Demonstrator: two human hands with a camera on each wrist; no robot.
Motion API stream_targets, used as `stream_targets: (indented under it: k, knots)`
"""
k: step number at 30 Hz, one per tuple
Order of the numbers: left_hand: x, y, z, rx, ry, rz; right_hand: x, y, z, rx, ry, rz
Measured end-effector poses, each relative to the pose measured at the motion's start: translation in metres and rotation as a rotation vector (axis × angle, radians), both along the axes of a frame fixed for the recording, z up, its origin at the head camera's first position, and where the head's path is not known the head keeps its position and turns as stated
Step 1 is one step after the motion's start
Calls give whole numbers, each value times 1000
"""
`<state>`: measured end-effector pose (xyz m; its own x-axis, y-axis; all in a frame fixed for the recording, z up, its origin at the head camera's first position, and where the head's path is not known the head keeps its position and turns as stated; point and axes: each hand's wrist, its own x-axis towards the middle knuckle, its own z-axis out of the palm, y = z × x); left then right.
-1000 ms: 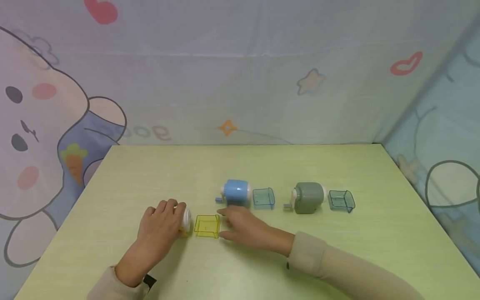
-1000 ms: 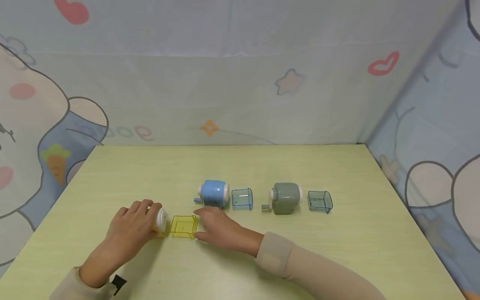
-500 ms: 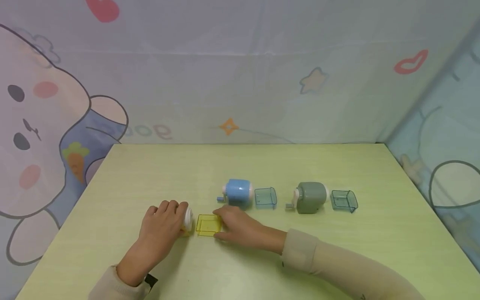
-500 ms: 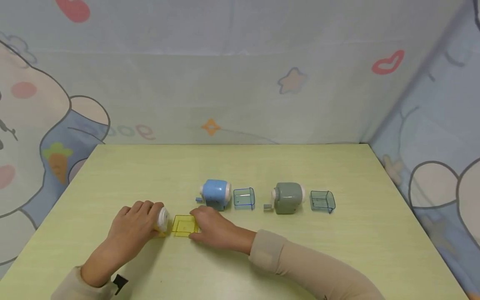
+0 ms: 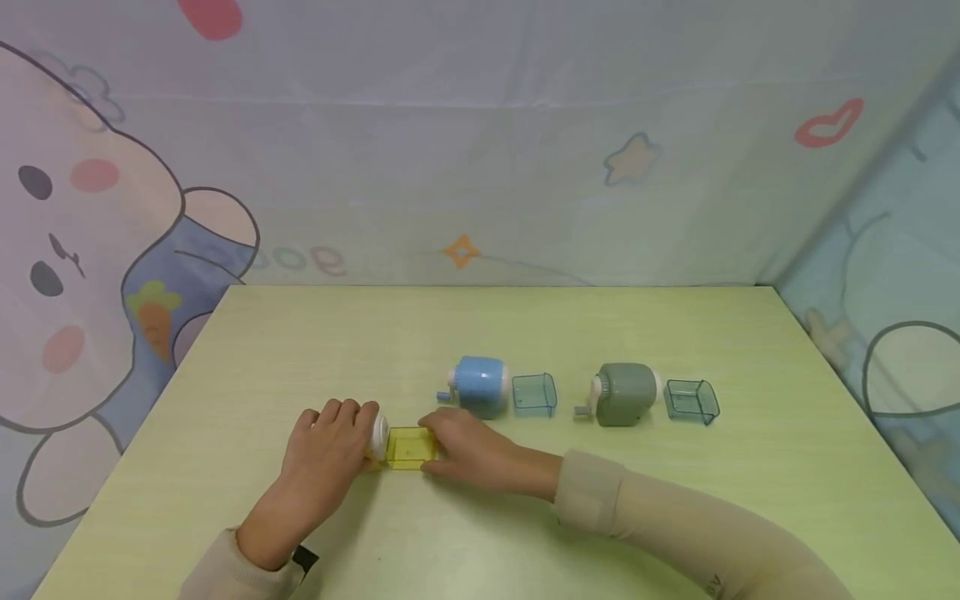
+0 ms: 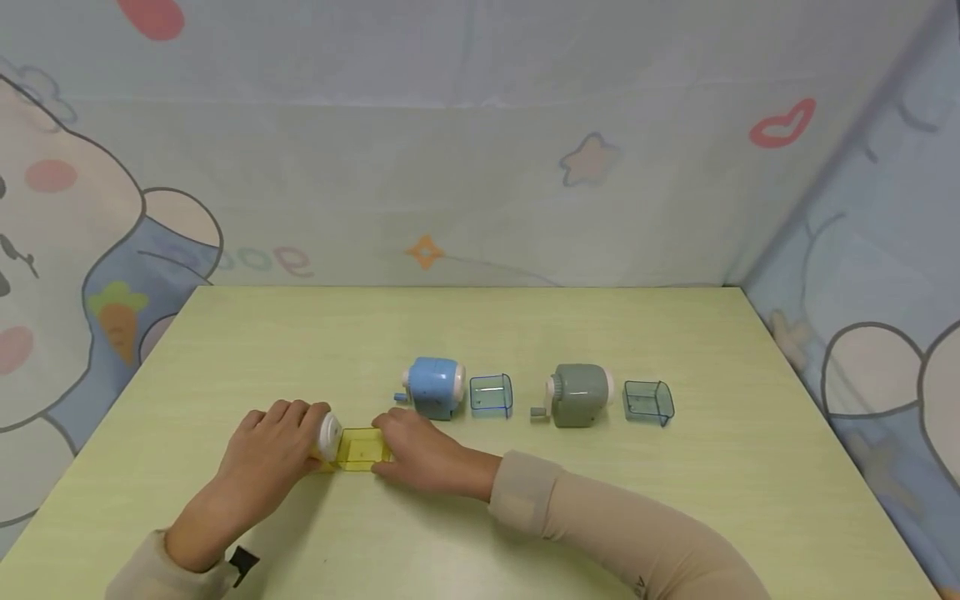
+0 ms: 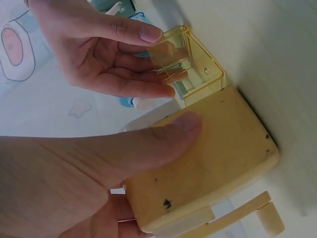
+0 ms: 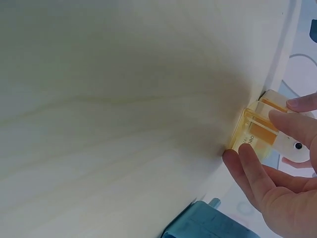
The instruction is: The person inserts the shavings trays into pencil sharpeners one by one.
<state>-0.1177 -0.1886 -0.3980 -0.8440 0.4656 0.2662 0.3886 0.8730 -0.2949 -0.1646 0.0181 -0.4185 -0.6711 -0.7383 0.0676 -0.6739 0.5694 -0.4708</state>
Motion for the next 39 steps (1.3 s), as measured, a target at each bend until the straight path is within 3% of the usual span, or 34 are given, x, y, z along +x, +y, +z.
stream_targets:
  k: [18,39]
  knots:
    - [0,2,0,-3,35,-22,-3,-10,1,13,23,21]
    - [1,1,0,0,51,-34,-7,-28,7,15,-10,49]
